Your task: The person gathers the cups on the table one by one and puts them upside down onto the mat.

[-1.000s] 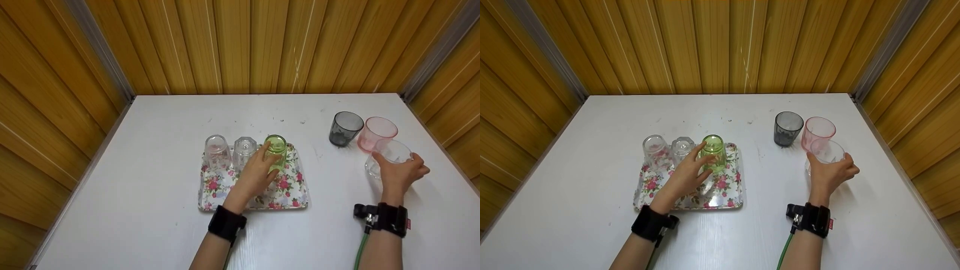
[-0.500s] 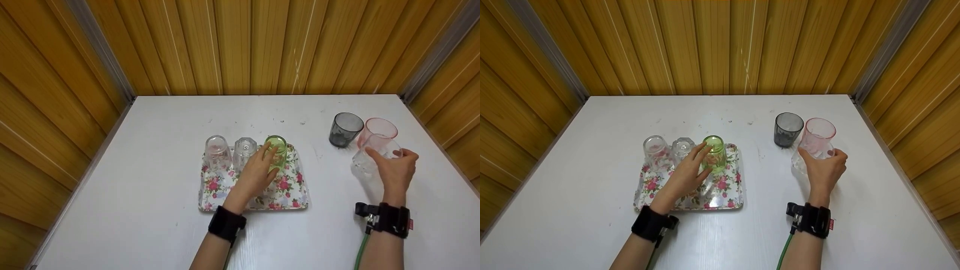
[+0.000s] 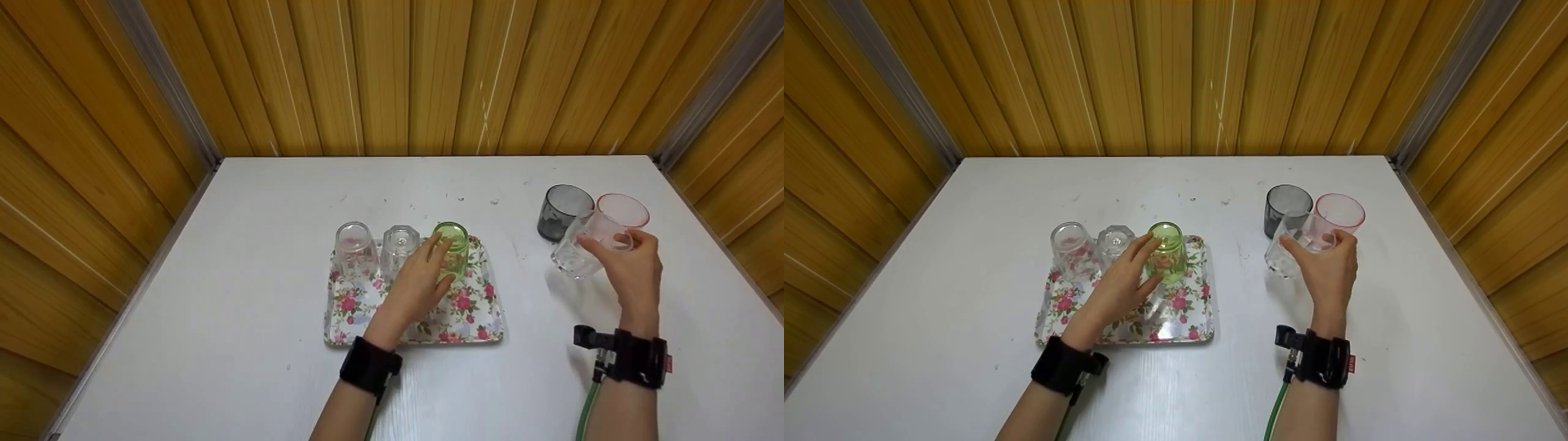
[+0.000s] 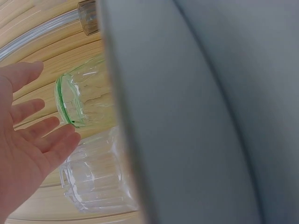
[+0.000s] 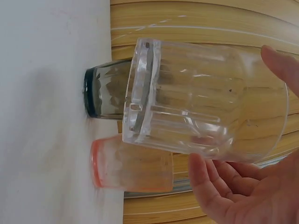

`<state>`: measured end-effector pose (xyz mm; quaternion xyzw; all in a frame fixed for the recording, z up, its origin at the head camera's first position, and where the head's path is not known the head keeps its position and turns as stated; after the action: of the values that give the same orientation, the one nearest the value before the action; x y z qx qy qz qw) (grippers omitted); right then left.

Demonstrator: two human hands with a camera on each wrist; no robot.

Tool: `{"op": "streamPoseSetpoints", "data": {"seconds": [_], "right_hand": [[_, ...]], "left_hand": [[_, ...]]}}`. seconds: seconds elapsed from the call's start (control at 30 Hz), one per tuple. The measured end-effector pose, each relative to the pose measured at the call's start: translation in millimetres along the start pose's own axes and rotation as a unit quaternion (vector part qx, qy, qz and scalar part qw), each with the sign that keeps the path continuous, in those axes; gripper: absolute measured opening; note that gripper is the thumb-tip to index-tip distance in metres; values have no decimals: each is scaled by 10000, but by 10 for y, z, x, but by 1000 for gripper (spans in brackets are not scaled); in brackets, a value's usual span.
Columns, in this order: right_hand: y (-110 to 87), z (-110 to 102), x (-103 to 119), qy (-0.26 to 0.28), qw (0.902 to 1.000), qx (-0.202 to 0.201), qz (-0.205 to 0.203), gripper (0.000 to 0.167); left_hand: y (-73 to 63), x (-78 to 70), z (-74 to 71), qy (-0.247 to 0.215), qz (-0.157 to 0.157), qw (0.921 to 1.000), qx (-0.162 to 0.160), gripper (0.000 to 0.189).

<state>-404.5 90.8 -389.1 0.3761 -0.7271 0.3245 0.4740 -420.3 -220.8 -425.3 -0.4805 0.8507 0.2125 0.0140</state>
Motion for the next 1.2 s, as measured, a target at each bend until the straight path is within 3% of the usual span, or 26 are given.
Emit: {"op": "streamPoseSetpoints", "data": {"seconds": [0.43,0.87,1.2], "right_hand": [[-152,117,191,-113,9947,709,-730,96],[-283,269,324,90,9848,1138,-1313,83],[-372,398,389,106,9774,1508,-1475,79]], "left_hand": [[6,-5,3,45,-55,10000,-21,61],[3,-29,-58,60,147,9969,-777,51],[3,-62,-90,-6,119,9971,-757,56]]}}
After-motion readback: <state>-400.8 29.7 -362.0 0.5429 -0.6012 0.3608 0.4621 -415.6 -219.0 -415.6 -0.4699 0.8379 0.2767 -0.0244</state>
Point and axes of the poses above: each hand's wrist, its own y-axis towards the middle knuckle, its own z-axis out of the palm, x = y × z, the point moved 3 cm from there along y, towards the middle knuckle, and after that the axes turned 10 degrees about y, right-handed, at the moved point
